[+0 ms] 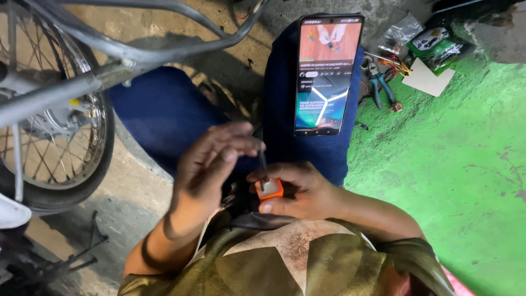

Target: Repairing motorcycle electrical wiring by stripping wires and connecting them to a relay while following a video tutorial

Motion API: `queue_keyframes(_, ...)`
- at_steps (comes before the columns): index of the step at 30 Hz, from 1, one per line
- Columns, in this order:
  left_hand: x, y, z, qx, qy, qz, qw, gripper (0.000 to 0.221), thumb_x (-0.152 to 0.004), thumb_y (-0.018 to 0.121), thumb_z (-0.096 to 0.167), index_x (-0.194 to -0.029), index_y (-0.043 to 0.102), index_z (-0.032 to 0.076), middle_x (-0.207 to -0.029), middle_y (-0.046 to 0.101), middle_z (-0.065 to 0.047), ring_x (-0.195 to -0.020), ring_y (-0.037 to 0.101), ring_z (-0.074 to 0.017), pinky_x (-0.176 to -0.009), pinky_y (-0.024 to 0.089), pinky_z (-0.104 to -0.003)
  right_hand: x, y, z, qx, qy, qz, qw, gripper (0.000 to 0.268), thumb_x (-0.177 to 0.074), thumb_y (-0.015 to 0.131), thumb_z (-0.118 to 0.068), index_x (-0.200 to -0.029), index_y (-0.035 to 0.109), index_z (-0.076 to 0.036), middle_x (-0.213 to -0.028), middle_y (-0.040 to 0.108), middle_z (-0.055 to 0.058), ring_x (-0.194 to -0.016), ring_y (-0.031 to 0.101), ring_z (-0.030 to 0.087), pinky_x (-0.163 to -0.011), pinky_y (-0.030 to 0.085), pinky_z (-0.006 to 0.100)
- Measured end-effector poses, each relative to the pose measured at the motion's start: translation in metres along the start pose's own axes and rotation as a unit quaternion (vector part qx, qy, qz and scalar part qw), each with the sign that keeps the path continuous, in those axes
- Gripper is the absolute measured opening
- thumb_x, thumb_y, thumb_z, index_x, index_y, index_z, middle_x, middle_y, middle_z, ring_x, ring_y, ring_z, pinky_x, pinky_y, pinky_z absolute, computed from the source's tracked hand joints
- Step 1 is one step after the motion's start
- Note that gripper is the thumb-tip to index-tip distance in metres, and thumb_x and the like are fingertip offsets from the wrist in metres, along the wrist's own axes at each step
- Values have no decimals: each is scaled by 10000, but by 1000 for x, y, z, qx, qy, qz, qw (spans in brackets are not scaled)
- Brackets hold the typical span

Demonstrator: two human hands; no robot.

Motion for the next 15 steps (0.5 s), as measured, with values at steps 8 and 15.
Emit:
queue_keyframes(8,50,-47,49,-150,16,123,981,449,-1087,477,323,-1398,528,4,-1279,692,-181,-1170,651,-212,-1090,515,-318,27,-2,8,36,14,66,997,241,-921,733,-251,-1009,572,-95,-1036,645,107,-940,633,231,-832,499,347)
queue_keyframes(15,102,-84,54,-315,80,195,925,348,-1142,495,211,-1362,565,-49,-1227,704,-182,-1136,668,-216,-990,496,-313,21,12,-8,-16,93,113,989,329,-939,701,-162,-1189,537,-23,-1185,641,211,-1075,675,272,-908,596,321)
Point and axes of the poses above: each hand's wrist, its own x-axis away from the middle knuckle, its own y-axis out of the palm, z = x × y, the point moved 2 cm from there along -x, towards the middle knuckle
